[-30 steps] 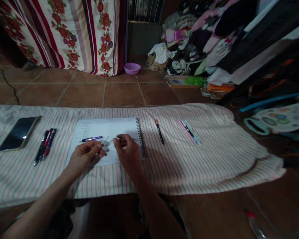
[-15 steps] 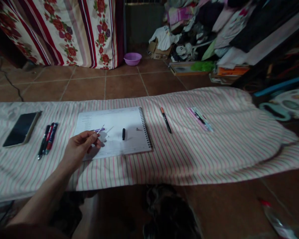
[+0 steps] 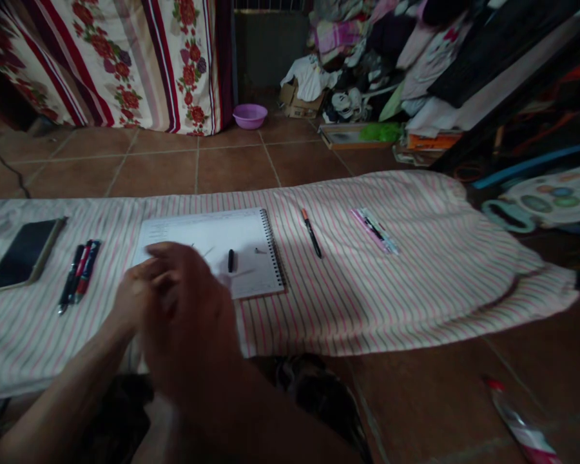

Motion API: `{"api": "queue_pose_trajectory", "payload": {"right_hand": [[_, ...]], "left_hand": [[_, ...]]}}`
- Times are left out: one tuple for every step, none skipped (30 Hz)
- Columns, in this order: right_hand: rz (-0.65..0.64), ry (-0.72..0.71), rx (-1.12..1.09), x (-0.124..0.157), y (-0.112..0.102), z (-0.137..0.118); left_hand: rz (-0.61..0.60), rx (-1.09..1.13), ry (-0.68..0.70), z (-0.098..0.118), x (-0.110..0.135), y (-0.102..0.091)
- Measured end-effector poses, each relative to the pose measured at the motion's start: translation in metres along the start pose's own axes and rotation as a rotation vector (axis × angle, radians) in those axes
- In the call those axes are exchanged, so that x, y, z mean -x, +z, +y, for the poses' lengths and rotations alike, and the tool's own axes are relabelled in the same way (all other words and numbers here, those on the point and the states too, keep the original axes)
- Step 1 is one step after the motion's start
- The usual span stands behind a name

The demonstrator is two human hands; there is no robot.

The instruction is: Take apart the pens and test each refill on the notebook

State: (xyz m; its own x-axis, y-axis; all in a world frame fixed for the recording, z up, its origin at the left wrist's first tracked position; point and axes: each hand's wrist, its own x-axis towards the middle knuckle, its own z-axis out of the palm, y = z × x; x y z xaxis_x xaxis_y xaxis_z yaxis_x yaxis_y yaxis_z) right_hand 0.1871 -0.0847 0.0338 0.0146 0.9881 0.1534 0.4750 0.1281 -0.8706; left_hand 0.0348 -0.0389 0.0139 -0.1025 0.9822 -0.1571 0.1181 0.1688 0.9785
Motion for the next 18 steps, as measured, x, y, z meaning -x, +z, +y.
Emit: {"api": "queue_pose_trajectory", "payload": {"right_hand": [[0.010, -0.006, 0.010, -0.007, -0.004, 0.003], [0.021, -0.010, 0.021, -0.014, -0.009, 0.006], [0.034, -0.011, 0.034, -0.022, -0.013, 0.009], [0.045, -0.015, 0.045, -0.029, -0.016, 0.012], [0.054, -0.015, 0.057, -0.035, -0.019, 0.016], [0.059, -0.012, 0.069, -0.040, -0.021, 0.020], [0.065, -0.001, 0.083, -0.045, -0.022, 0.023], [0.068, 0.009, 0.107, -0.048, -0.021, 0.027], [0.068, 0.009, 0.137, -0.050, -0.020, 0.030], [0.060, 0.002, 0.171, -0.052, -0.019, 0.033], [0.048, -0.002, 0.203, -0.053, -0.017, 0.035], [0.038, -0.009, 0.231, -0.053, -0.015, 0.037], [0.028, -0.018, 0.258, -0.054, -0.012, 0.039], [0.019, -0.028, 0.285, -0.054, -0.010, 0.040], [0.011, -0.038, 0.315, -0.054, -0.008, 0.041], [0.002, -0.045, 0.348, -0.055, -0.006, 0.041], [-0.012, -0.048, 0.381, -0.055, -0.005, 0.041], [-0.029, -0.048, 0.413, -0.055, -0.003, 0.040]], "left_hand": [[-0.003, -0.004, 0.005, 0.000, -0.001, -0.001], [-0.002, -0.010, 0.008, 0.000, -0.001, -0.002], [0.007, -0.015, 0.008, 0.001, -0.002, -0.002], [0.024, -0.020, 0.007, 0.002, -0.003, -0.003], [0.043, -0.023, 0.005, 0.002, -0.003, -0.004], [0.059, -0.024, 0.002, 0.003, -0.004, -0.004], [0.070, -0.027, -0.002, 0.004, -0.004, -0.004], [0.077, -0.034, -0.005, 0.004, -0.004, -0.004], [0.083, -0.045, -0.007, 0.004, -0.005, -0.004], [0.087, -0.058, -0.006, 0.004, -0.005, -0.003], [0.091, -0.070, -0.001, 0.003, -0.005, -0.003], [0.096, -0.080, 0.009, 0.002, -0.006, -0.003], [0.101, -0.091, 0.020, 0.001, -0.006, -0.003], [0.106, -0.101, 0.032, -0.001, -0.007, -0.003], [0.111, -0.111, 0.044, -0.003, -0.007, -0.003], [0.113, -0.119, 0.054, -0.005, -0.008, -0.003], [0.110, -0.124, 0.061, -0.007, -0.008, -0.002], [0.107, -0.127, 0.066, -0.009, -0.009, -0.002]]}}
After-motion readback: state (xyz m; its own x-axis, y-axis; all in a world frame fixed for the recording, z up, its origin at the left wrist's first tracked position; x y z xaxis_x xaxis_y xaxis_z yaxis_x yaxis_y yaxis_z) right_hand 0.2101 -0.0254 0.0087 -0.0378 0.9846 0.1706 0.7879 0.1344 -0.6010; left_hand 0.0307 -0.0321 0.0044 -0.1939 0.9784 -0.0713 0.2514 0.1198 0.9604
